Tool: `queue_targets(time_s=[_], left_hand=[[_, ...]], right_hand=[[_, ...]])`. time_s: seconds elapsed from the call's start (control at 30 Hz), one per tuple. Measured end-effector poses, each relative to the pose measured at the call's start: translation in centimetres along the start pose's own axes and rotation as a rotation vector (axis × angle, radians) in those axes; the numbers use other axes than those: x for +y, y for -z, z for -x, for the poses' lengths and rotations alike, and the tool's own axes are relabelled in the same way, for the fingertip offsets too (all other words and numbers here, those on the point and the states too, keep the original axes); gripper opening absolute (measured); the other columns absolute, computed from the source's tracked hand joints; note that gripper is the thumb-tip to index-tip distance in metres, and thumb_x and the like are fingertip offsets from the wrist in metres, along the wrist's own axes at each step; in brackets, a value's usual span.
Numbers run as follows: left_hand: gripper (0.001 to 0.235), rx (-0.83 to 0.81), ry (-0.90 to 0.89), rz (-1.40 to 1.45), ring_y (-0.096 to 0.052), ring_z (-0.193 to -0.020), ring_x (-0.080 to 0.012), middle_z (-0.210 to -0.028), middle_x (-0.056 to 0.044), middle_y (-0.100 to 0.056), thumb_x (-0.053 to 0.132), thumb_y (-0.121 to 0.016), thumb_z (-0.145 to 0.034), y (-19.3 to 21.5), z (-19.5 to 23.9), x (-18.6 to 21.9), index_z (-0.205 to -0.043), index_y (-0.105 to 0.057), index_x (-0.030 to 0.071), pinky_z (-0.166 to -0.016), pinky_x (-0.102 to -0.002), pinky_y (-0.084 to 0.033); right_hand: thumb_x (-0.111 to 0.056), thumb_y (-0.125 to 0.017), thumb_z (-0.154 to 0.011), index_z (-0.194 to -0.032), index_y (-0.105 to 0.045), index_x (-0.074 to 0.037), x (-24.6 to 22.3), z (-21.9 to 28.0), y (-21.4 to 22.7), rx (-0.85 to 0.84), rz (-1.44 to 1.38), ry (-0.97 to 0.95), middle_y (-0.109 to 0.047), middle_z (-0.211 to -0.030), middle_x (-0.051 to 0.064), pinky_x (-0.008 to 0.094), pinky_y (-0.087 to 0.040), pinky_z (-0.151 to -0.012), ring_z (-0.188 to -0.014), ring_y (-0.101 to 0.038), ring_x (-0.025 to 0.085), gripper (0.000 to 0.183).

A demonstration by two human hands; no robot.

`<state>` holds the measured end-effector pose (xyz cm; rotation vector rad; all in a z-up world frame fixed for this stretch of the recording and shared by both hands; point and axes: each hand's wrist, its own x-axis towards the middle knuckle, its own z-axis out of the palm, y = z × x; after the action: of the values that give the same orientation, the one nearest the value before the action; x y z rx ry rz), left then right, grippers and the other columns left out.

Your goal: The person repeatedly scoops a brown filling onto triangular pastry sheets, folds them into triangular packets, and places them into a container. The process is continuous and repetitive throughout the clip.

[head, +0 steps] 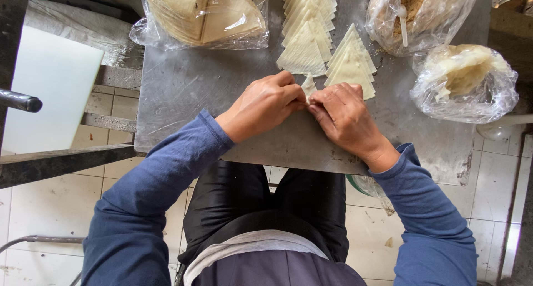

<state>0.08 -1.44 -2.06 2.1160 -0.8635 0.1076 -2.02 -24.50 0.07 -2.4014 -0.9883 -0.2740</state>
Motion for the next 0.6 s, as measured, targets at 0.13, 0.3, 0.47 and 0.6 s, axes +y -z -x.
queue_targets(time_s=[0.13, 0.3, 0.47, 0.6], left_hand=[[0.011, -0.021, 0.068, 0.016, -0.068, -0.085, -0.0339, -0.093, -0.012, -0.069, 0.017, -0.077, -0.086, 0.3, -0.5, 0.1, -0.094, -0.073, 0.009, -0.073, -0.043, -0.055], [0.021, -0.045, 0.129, 0.144, -0.070, -0.085, -0.0320, -0.092, -0.012, -0.070, 0.018, -0.074, -0.087, 0.9, -1.2, 0.0, -0.100, -0.066, 0.005, -0.071, -0.042, -0.055], [0.016, -0.044, 0.051, 0.068, -0.067, -0.082, -0.0351, -0.090, -0.013, -0.068, 0.017, -0.075, -0.091, 1.1, -1.2, -0.1, -0.096, -0.066, 0.005, -0.070, -0.044, -0.053], [0.011, 0.020, 0.039, 0.043, -0.067, -0.083, -0.0353, -0.093, -0.014, -0.068, 0.013, -0.071, -0.091, 0.4, -0.7, 0.0, -0.097, -0.067, 0.005, -0.071, -0.042, -0.054]], right_hand=[[-0.017, -0.081, -0.091, -0.107, -0.065, -0.006, 0.2, -0.3, 0.2, -0.011, 0.021, 0.052, -0.061, -0.093, 0.006, 0.040, -0.039, -0.090, -0.091, -0.060, 0.024, 0.025], [-0.015, -0.080, -0.093, -0.107, -0.068, -0.009, -0.2, -0.3, 0.0, 0.028, 0.101, 0.019, -0.063, -0.097, 0.005, 0.039, -0.038, -0.091, -0.095, -0.061, 0.025, 0.020], [-0.013, -0.078, -0.096, -0.112, -0.069, -0.008, 0.1, -0.1, 0.0, 0.041, 0.157, 0.056, -0.064, -0.101, 0.005, 0.038, -0.040, -0.094, -0.097, -0.061, 0.026, 0.019], [-0.016, -0.077, -0.097, -0.116, -0.067, -0.004, 0.5, -0.1, 0.1, 0.034, 0.086, 0.084, -0.065, -0.107, 0.007, 0.040, -0.040, -0.096, -0.099, -0.062, 0.026, 0.025]])
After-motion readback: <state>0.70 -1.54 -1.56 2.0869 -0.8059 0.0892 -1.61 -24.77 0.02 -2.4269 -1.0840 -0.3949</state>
